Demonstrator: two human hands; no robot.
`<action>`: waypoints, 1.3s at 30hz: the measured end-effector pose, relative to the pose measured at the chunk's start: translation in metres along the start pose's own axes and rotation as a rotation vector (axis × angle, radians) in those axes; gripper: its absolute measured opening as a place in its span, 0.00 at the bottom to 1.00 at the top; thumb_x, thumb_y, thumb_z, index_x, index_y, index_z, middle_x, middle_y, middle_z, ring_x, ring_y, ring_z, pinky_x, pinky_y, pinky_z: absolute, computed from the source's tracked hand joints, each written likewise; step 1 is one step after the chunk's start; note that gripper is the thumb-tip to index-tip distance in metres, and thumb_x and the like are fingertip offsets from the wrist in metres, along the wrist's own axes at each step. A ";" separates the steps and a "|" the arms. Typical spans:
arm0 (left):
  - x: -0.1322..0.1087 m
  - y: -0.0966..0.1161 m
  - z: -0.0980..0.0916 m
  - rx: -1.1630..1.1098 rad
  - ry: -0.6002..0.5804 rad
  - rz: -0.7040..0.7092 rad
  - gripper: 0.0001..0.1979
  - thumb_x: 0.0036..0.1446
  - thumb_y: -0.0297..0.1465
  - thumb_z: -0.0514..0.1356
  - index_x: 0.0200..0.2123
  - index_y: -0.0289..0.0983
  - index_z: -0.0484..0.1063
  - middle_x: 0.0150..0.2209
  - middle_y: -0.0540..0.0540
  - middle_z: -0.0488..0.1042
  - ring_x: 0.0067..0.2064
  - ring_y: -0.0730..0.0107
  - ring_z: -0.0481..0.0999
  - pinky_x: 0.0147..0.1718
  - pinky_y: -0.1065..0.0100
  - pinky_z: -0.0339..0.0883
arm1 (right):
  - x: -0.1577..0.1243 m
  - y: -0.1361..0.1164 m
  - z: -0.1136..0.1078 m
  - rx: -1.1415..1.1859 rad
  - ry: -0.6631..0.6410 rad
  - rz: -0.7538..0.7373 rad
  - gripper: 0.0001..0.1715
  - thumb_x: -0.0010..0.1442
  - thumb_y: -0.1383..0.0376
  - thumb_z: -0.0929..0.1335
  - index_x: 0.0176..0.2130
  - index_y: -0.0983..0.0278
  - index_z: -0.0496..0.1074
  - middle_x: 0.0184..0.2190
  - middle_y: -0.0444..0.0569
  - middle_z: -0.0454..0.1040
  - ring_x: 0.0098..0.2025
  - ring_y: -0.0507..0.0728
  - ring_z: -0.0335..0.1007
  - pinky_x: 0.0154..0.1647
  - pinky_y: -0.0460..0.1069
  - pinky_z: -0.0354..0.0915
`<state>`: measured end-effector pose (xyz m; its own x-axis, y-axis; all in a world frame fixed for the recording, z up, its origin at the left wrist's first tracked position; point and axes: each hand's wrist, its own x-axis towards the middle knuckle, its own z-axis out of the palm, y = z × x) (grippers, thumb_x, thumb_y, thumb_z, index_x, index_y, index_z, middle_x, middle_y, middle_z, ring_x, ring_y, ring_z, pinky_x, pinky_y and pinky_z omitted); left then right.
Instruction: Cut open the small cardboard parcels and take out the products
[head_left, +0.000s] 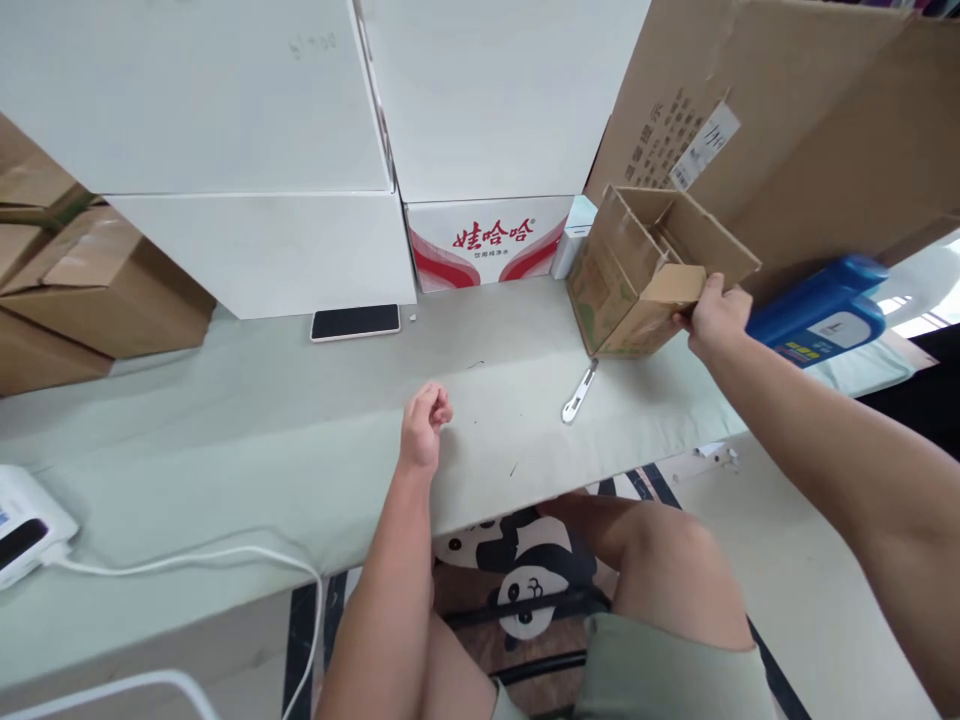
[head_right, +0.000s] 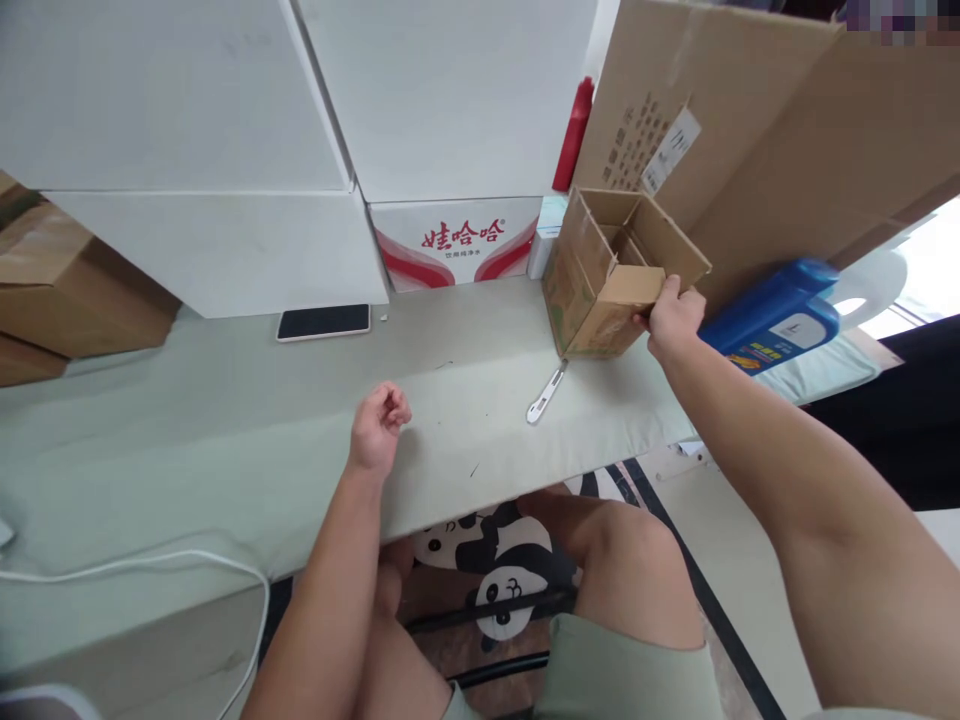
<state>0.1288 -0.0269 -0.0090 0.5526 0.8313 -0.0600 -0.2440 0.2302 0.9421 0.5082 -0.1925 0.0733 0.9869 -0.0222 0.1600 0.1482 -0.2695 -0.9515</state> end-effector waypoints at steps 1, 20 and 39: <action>0.001 -0.001 0.000 0.006 -0.001 -0.003 0.20 0.51 0.49 0.62 0.24 0.40 0.62 0.20 0.56 0.51 0.24 0.74 0.53 0.26 0.68 0.50 | 0.006 -0.001 0.008 -0.009 0.020 0.029 0.11 0.75 0.62 0.60 0.44 0.62 0.69 0.44 0.53 0.73 0.34 0.50 0.73 0.28 0.45 0.72; 0.024 -0.004 -0.005 0.090 0.016 -0.069 0.21 0.54 0.49 0.61 0.23 0.40 0.63 0.21 0.55 0.50 0.26 0.72 0.50 0.28 0.66 0.47 | 0.063 -0.022 0.118 -0.023 -0.448 0.074 0.14 0.77 0.64 0.62 0.56 0.61 0.74 0.60 0.56 0.77 0.51 0.47 0.77 0.49 0.46 0.71; -0.035 0.040 -0.077 -0.093 0.095 0.088 0.23 0.56 0.45 0.61 0.21 0.41 0.53 0.21 0.55 0.50 0.26 0.73 0.48 0.29 0.64 0.42 | -0.251 -0.082 0.216 -0.314 -1.158 -0.641 0.10 0.63 0.63 0.67 0.41 0.60 0.79 0.45 0.52 0.84 0.50 0.61 0.80 0.57 0.61 0.75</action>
<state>0.0380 -0.0076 0.0053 0.4487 0.8936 -0.0135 -0.3632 0.1962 0.9108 0.2621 0.0427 0.0545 0.2615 0.9610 0.0901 0.7300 -0.1359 -0.6698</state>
